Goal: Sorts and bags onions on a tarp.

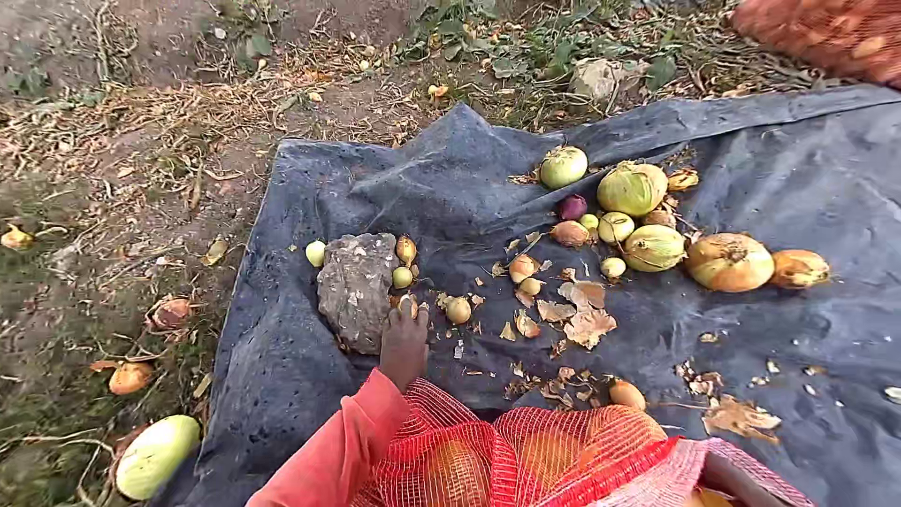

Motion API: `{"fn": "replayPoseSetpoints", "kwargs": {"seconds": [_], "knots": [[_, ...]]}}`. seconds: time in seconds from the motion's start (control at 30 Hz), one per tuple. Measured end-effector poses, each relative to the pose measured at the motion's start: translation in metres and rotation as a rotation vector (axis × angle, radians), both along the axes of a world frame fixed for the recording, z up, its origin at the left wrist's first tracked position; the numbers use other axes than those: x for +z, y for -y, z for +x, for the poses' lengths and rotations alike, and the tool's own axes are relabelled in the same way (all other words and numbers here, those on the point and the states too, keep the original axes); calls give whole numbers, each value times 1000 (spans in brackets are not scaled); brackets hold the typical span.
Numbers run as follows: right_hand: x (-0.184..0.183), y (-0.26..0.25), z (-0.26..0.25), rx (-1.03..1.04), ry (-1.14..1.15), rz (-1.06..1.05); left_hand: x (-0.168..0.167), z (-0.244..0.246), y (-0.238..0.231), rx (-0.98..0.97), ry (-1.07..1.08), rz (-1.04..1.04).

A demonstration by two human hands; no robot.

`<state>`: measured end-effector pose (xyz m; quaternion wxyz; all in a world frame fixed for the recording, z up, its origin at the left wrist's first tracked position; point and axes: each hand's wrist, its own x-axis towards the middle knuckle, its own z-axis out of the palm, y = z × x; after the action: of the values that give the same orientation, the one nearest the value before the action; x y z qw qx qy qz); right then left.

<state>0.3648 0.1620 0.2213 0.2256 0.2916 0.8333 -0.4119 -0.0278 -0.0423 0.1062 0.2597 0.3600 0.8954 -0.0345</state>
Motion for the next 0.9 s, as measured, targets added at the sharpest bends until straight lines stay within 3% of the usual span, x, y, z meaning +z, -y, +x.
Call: {"fn": "replayPoseSetpoints", "kwargs": {"seconds": [0.1,0.23,0.33,0.4,0.47,0.5,0.57,0.6,0.63,0.7,0.77,0.83,0.9], "knots": [[7,7,-12,44,2,18,-10,5,16,-46,-55,22],[14,13,-24,60,87,-6,-14,14,25,77,-5,171],[7,13,-25,40,108,-18,-5,27,14,247,144,532],[4,14,-26,39,90,-25,25,51,-4,295,343,817],[5,15,-27,32,74,-31,71,86,-18,137,701,1080],[5,16,-28,30,68,-31,94,103,-22,-44,966,1164],[6,18,-30,37,51,-20,122,121,-35,-491,1356,1120],[7,18,-31,37,32,-19,124,121,-43,-594,1353,1085],[7,17,-30,35,13,-18,118,114,-47,-544,1237,1072],[0,14,-22,33,-29,-23,90,88,-47,-224,732,943],[-4,12,-15,27,-80,-10,52,58,-42,13,295,590],[-6,12,-15,34,-88,-16,18,33,-26,112,59,340],[-8,10,-17,58,-86,-20,-9,12,-9,153,-96,248]]}}
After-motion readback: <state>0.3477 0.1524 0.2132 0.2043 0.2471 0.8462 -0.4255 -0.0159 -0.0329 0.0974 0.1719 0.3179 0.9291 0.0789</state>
